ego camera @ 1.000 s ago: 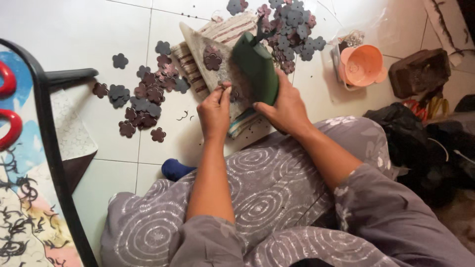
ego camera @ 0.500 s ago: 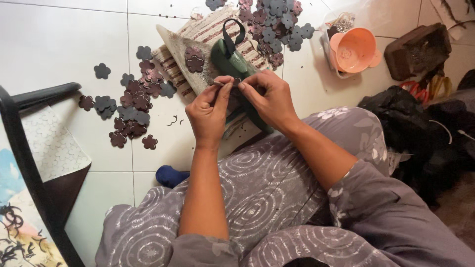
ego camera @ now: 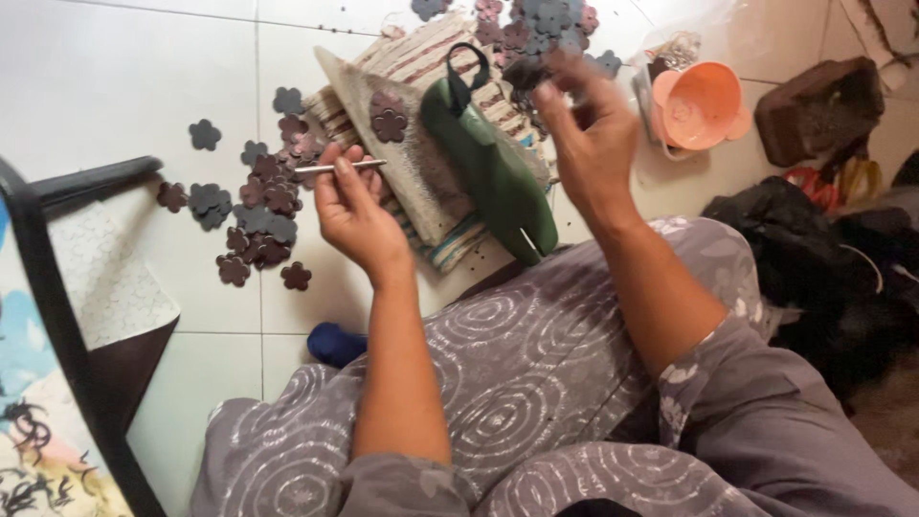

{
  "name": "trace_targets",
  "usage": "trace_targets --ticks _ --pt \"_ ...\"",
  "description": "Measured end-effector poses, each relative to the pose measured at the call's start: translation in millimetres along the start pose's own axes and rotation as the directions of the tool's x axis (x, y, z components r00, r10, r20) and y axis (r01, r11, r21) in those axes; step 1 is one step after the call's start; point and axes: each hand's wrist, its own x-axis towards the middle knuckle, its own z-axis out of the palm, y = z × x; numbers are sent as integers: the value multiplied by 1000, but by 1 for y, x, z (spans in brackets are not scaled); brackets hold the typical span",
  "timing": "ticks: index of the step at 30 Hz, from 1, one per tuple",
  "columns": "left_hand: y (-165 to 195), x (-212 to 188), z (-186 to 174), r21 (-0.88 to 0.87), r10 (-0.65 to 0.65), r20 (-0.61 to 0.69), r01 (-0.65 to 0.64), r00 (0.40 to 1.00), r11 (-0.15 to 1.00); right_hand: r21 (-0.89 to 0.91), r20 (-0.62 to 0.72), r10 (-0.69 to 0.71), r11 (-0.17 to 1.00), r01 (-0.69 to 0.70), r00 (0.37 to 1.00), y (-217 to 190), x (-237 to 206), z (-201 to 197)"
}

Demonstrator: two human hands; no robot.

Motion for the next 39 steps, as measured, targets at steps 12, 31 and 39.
trace_targets --ticks 12,31,39 --pt "3 9 -3 62 11 -80 -6 997 998 -538 627 -553 202 818 549 -5 11 126" --pt "-9 2 -6 174 -12 107 -7 994 985 -345 583 -508 552 759 634 -18 9 82" --pt "-23 -7 -5 287 17 235 -86 972 954 -664 366 140 732 153 920 14 -50 30"
